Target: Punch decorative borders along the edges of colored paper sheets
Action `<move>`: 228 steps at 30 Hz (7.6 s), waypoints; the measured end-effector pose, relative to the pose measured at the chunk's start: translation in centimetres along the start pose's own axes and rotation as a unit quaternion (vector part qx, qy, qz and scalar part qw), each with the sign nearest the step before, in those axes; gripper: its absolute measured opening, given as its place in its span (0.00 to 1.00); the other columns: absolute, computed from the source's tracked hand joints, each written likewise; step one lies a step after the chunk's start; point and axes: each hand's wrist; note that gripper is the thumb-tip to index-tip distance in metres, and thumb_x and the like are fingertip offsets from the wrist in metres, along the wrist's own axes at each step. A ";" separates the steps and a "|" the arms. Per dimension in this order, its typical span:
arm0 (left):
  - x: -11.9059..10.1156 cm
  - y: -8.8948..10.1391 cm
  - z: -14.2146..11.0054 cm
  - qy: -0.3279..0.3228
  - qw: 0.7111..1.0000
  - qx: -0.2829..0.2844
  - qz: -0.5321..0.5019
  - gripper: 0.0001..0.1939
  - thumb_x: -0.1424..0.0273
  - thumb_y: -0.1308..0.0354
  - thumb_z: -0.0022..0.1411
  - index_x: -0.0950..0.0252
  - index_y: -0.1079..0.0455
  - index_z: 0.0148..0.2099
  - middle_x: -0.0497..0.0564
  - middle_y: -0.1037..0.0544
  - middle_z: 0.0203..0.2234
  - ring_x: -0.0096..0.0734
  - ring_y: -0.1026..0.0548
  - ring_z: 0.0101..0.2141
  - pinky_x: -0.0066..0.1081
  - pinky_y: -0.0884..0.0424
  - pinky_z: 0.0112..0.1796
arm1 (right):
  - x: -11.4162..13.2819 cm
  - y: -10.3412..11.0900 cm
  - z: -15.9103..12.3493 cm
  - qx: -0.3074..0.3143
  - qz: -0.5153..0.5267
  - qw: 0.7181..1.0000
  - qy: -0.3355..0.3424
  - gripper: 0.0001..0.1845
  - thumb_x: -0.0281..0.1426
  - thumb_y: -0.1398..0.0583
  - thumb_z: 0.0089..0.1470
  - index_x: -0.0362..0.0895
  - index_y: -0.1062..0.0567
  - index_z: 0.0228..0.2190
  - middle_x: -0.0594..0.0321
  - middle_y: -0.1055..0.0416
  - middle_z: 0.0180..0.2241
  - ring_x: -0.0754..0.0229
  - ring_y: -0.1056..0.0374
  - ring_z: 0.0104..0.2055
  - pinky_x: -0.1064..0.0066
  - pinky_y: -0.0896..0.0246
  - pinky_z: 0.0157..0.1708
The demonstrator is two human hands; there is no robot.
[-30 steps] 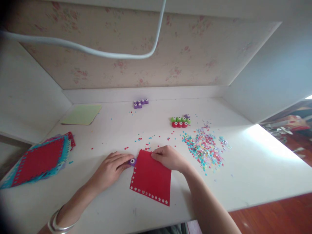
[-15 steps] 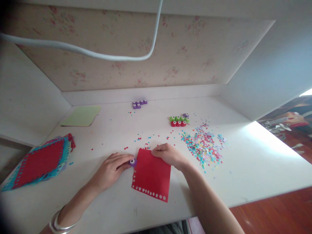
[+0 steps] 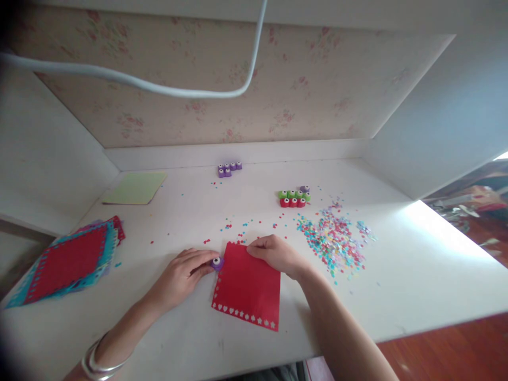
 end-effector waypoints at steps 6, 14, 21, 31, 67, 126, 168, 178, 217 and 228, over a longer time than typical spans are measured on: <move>0.0 0.0 0.1 0.003 1.000 0.013 0.001 0.13 0.70 0.43 0.67 0.58 0.31 0.53 0.49 0.20 0.45 0.34 0.24 0.43 0.36 0.32 0.45 | 0.0 -0.2 0.1 -0.011 -0.019 1.000 0.004 0.23 0.50 0.42 0.56 0.42 0.21 0.36 0.54 0.21 0.35 0.54 0.25 0.33 0.67 0.32 0.31; -0.3 0.2 0.2 0.026 1.000 0.011 0.000 0.13 0.65 0.43 0.66 0.60 0.30 0.52 0.52 0.21 0.44 0.36 0.25 0.44 0.39 0.30 0.47 | 0.8 -1.4 -0.5 -0.230 -0.368 0.879 0.198 0.18 0.41 0.41 0.58 0.49 0.24 0.48 0.55 0.25 0.47 0.51 0.29 0.47 0.58 0.34 0.48; -0.2 0.6 0.2 0.058 0.997 0.032 -0.030 0.14 0.67 0.44 0.67 0.60 0.29 0.54 0.54 0.23 0.47 0.37 0.26 0.48 0.39 0.30 0.51 | -1.8 -4.1 -1.8 -0.214 -0.457 0.816 0.282 0.20 0.36 0.43 0.60 0.50 0.29 0.54 0.55 0.31 0.55 0.48 0.37 0.57 0.49 0.43 0.58; -0.5 0.5 0.1 0.044 0.999 0.015 -0.026 0.13 0.72 0.43 0.66 0.61 0.28 0.52 0.52 0.21 0.45 0.36 0.25 0.45 0.40 0.29 0.49 | -3.7 -5.3 -2.1 -0.188 -0.495 0.806 0.263 0.30 0.38 0.43 0.60 0.46 0.38 0.61 0.55 0.38 0.61 0.49 0.44 0.64 0.46 0.56 0.65; -1.9 1.7 1.0 0.130 0.986 -0.025 -0.105 0.13 0.65 0.50 0.70 0.61 0.25 0.43 0.51 0.20 0.38 0.32 0.22 0.38 0.30 0.25 0.40 | -3.8 -5.5 -2.2 -0.204 -0.493 0.798 0.281 0.28 0.37 0.42 0.58 0.46 0.34 0.59 0.54 0.35 0.60 0.49 0.43 0.63 0.47 0.56 0.65; -3.7 0.8 0.2 0.114 0.991 -0.025 -0.061 0.28 0.76 0.40 0.61 0.55 0.38 0.61 0.48 0.23 0.44 0.31 0.22 0.37 0.33 0.24 0.44 | -1.6 -7.3 -3.2 -0.226 -0.339 0.842 0.353 0.26 0.35 0.42 0.61 0.48 0.36 0.60 0.54 0.31 0.56 0.51 0.36 0.58 0.54 0.37 0.55; -3.2 -0.6 -0.1 0.059 0.994 -0.064 0.060 0.13 0.76 0.52 0.68 0.61 0.32 0.51 0.53 0.21 0.36 0.37 0.23 0.36 0.40 0.24 0.41 | 5.4 16.7 8.1 -0.558 -0.438 0.705 0.006 0.28 0.43 0.44 0.56 0.39 0.27 0.52 0.42 0.32 0.53 0.43 0.35 0.53 0.56 0.39 0.49; -2.1 -0.2 0.1 0.093 0.990 -0.092 0.058 0.21 0.82 0.54 0.63 0.58 0.33 0.53 0.53 0.27 0.46 0.35 0.25 0.44 0.35 0.25 0.47 | 10.2 5.0 19.7 -0.320 -0.524 0.770 0.175 0.26 0.33 0.42 0.59 0.43 0.34 0.59 0.53 0.39 0.61 0.53 0.41 0.61 0.62 0.47 0.59; -1.3 1.5 0.6 0.192 0.961 -0.197 -0.008 0.11 0.76 0.51 0.67 0.62 0.33 0.49 0.53 0.26 0.43 0.36 0.24 0.43 0.36 0.27 0.45 | 6.8 -3.2 11.0 -0.051 -0.406 0.869 0.277 0.24 0.34 0.36 0.55 0.53 0.29 0.53 0.66 0.24 0.48 0.59 0.29 0.50 0.69 0.36 0.50; -0.1 -0.3 0.2 0.085 0.993 -0.083 0.010 0.36 0.90 0.56 0.54 0.62 0.40 0.63 0.53 0.33 0.59 0.35 0.36 0.59 0.42 0.36 0.59 | 2.2 -3.0 2.4 -0.212 -0.462 0.831 0.228 0.18 0.40 0.43 0.61 0.47 0.28 0.50 0.54 0.27 0.45 0.52 0.33 0.48 0.58 0.39 0.49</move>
Point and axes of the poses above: each hand's wrist, its own z-axis towards the middle knuckle, its own y-axis out of the back of the hand, x = y × z
